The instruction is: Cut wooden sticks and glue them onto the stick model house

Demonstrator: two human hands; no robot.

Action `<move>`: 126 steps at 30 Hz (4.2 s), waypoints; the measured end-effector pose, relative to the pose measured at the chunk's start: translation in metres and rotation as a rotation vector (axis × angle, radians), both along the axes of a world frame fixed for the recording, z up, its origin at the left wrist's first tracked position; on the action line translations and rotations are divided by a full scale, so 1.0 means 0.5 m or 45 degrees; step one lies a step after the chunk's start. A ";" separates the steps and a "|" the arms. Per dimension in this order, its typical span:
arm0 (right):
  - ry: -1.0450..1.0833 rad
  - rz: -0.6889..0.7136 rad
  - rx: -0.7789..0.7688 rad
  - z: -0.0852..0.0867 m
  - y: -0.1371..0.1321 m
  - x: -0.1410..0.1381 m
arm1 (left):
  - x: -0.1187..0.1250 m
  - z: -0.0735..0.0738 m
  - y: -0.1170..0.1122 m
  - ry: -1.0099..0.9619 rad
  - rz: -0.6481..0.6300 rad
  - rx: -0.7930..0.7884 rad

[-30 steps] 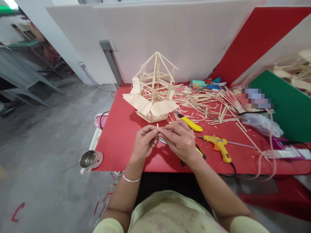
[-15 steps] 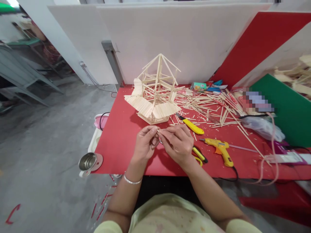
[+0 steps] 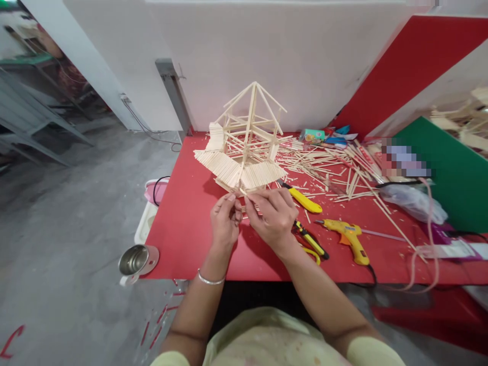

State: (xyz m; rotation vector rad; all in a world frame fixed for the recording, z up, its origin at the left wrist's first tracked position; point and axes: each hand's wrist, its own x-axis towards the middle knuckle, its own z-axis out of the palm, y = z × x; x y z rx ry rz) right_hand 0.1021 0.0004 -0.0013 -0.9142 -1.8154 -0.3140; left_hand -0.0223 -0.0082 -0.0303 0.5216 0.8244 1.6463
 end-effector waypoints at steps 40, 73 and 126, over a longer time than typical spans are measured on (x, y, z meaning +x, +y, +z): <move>-0.202 -0.103 0.067 -0.004 0.037 -0.007 | -0.017 -0.015 -0.005 0.064 0.049 -0.114; -0.058 -0.128 0.094 -0.027 0.046 -0.016 | -0.010 -0.021 -0.010 0.165 0.024 -0.003; 0.088 -0.013 -0.141 -0.032 0.043 -0.009 | 0.007 -0.025 -0.012 0.225 -0.148 0.232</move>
